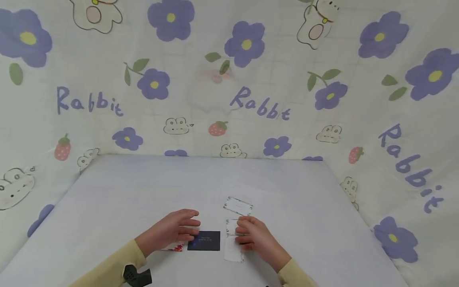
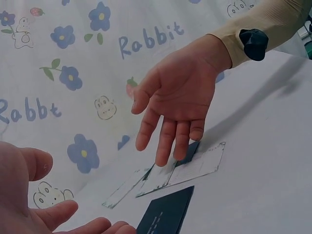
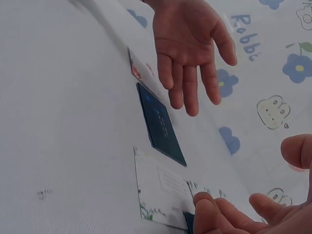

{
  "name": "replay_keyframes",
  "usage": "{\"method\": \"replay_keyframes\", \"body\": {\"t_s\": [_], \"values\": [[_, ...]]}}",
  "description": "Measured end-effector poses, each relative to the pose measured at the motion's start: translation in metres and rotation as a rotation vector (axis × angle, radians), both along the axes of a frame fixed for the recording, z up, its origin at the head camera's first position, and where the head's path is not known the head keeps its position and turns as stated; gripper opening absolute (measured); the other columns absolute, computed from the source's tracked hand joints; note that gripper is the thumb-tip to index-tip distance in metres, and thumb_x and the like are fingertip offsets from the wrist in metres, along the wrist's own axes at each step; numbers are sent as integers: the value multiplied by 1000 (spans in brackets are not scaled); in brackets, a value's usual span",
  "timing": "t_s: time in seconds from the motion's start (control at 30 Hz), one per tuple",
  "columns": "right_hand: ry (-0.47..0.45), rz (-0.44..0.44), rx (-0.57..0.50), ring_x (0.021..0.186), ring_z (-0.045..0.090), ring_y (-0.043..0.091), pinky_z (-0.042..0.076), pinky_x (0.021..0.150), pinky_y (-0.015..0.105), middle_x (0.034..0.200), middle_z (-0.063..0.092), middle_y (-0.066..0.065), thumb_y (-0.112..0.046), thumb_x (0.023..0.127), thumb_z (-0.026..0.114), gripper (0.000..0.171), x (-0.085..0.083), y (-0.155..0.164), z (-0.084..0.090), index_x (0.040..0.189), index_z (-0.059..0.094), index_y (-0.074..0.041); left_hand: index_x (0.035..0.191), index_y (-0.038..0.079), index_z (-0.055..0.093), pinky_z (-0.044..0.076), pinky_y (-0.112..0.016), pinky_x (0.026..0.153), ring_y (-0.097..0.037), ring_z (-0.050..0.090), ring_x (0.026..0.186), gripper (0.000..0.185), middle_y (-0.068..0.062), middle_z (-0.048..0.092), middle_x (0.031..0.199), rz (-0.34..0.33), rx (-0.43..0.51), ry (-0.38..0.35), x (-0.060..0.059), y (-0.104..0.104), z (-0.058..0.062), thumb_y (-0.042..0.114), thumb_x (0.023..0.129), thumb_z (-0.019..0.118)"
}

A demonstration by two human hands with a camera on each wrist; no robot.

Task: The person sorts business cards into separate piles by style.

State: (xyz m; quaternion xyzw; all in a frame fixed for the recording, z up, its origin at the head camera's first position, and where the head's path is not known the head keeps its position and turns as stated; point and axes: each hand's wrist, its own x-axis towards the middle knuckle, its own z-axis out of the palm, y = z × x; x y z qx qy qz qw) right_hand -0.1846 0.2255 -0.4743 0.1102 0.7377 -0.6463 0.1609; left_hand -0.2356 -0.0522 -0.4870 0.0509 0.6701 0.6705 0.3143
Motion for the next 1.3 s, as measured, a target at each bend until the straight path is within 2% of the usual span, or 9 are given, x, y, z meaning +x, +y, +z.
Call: {"method": "replay_keyframes", "body": {"t_s": [0.33,0.57,0.9,1.1,1.3], "values": [[-2,-48,-6,87,70,16,54,71,29,137,60,29,-29,106,49,52,3,22,2,146,41,1,155,0,30,53,-44,105,-36,60,129,77,-25,50,150,-61,7,11,-6,41,6,50,102,54],[-44,-73,-2,88,70,16,55,72,28,134,62,26,-32,106,48,52,9,31,1,146,41,0,153,-2,34,57,-40,98,-31,66,117,72,-26,52,147,-65,22,-6,-10,74,5,44,102,55],[-38,-69,-23,86,71,14,55,70,27,128,66,21,-30,107,47,52,13,39,0,148,39,1,151,-3,35,58,-39,97,-27,67,111,66,-28,54,144,-92,29,-17,-6,95,4,40,104,53],[-12,-26,-43,90,72,14,58,75,29,133,64,24,-31,107,46,55,15,37,0,149,35,3,152,-2,35,58,-39,96,-31,66,115,66,-28,53,145,-103,42,-17,-6,101,2,39,104,52],[33,51,-101,104,72,17,58,87,29,137,62,26,-31,105,47,61,18,33,-1,150,30,7,149,0,40,55,-43,102,-34,63,123,65,-26,54,145,-118,26,-10,-13,114,-5,41,102,56]]}}
